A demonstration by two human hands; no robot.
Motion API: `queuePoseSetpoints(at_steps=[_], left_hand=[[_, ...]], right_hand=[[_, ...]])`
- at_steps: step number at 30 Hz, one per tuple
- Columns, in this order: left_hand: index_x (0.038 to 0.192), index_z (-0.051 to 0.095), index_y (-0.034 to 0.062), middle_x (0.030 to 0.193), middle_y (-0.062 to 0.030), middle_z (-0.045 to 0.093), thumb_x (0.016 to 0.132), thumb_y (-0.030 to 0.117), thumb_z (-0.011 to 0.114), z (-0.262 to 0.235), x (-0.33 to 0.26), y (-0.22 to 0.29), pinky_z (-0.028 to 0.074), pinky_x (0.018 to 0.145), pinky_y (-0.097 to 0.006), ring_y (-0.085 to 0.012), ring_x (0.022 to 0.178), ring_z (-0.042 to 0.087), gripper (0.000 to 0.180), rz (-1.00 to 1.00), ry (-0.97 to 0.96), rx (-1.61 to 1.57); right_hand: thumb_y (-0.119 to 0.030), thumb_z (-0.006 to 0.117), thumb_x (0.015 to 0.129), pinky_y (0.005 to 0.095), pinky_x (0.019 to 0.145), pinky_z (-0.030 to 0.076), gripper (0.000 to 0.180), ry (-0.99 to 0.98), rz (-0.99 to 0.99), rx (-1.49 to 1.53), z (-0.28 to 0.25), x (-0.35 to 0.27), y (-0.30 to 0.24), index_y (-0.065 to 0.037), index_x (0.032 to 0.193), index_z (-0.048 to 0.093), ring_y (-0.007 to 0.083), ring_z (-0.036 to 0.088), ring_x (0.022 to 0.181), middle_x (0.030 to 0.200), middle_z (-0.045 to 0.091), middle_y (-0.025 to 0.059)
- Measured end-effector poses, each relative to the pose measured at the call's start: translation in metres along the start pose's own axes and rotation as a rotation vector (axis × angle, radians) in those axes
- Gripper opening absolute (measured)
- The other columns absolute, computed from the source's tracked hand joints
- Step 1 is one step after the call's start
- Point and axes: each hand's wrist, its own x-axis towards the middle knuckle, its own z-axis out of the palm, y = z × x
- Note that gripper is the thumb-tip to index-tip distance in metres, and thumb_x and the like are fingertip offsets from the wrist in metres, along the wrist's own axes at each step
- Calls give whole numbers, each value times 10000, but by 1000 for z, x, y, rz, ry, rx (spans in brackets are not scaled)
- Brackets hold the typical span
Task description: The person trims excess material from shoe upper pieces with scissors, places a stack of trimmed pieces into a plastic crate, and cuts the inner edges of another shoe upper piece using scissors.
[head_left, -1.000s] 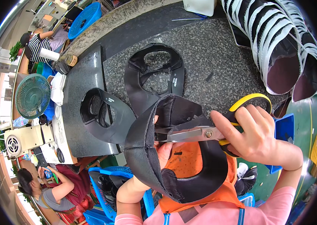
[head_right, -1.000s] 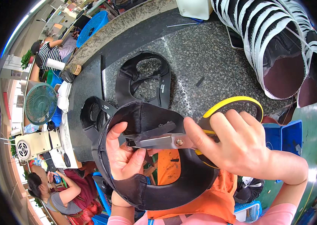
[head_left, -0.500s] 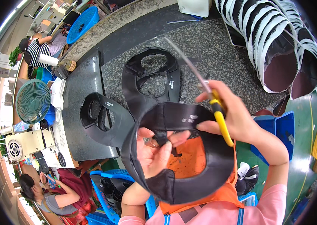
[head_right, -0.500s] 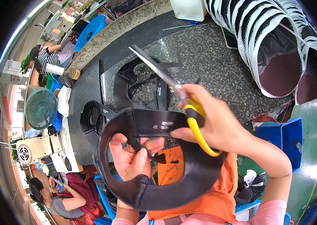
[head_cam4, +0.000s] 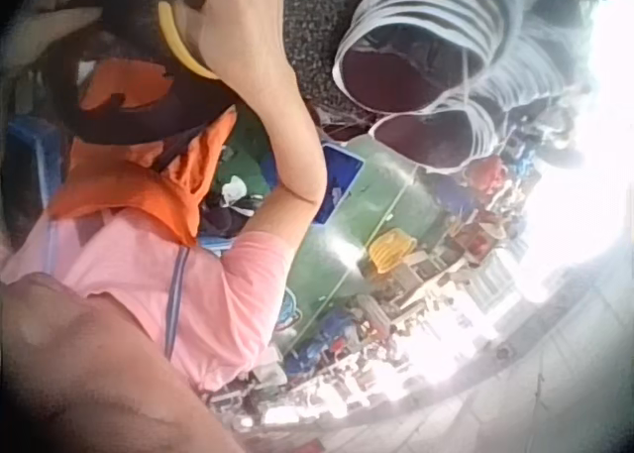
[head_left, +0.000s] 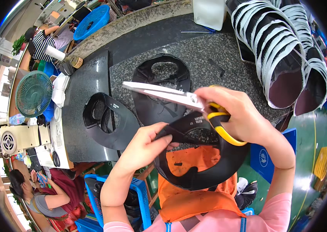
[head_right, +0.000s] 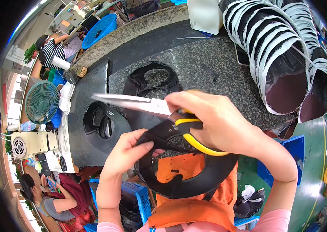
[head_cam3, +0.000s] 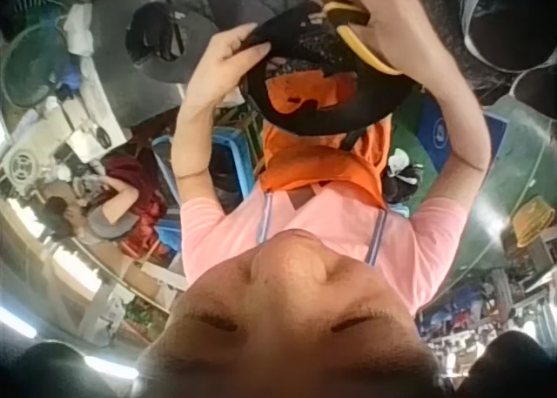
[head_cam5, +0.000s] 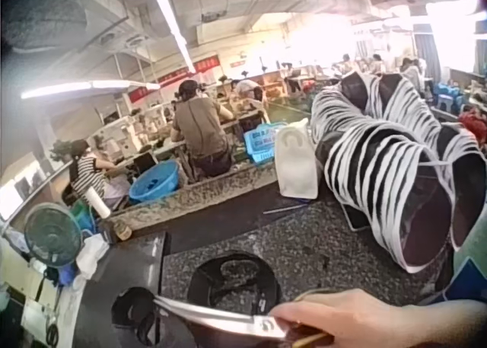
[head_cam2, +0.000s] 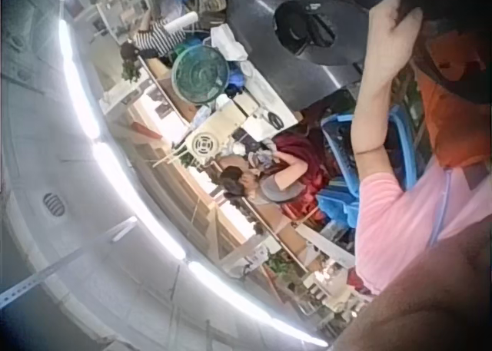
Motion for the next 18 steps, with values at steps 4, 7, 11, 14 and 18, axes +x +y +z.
queuePoseSetpoints(at_steps=[4,7,11,14,18], left_hand=[[1214,584,-43,1033,-133,702,1034,127,468,-4,-1,-22,607,741,-292,-158,872,700,273,-54,111,-301],[1178,587,-38,1020,-120,700,1031,105,469,-7,-4,-28,613,711,-291,-158,863,702,236,-75,105,-357],[1195,570,-56,1016,-130,703,1023,125,480,-3,-4,-27,618,678,-308,-190,814,720,265,-30,96,-510],[1205,559,-72,986,-170,706,1014,139,492,-6,-8,-20,619,649,-319,-226,753,730,292,-125,11,-633],[1198,551,-85,945,-198,706,1002,147,505,-2,-12,-17,617,624,-325,-256,711,733,307,-93,15,-655]], right_hand=[[-111,775,619,357,597,464,650,210,-146,-727,8,-17,-7,-145,1252,630,230,556,671,831,499,59],[-171,769,612,333,543,412,530,-14,-188,-779,-4,-48,-14,-151,1136,690,203,514,620,798,462,41],[-216,760,646,318,520,362,438,-135,-212,-893,-10,-62,-19,-156,1077,711,186,482,603,764,435,27],[-235,791,565,359,566,382,470,-161,-271,-952,-12,-67,-24,-134,1021,736,230,471,656,781,397,56],[-242,727,644,304,515,372,425,-172,-266,-1006,-18,-68,-25,-177,1064,743,167,477,604,733,409,7]])
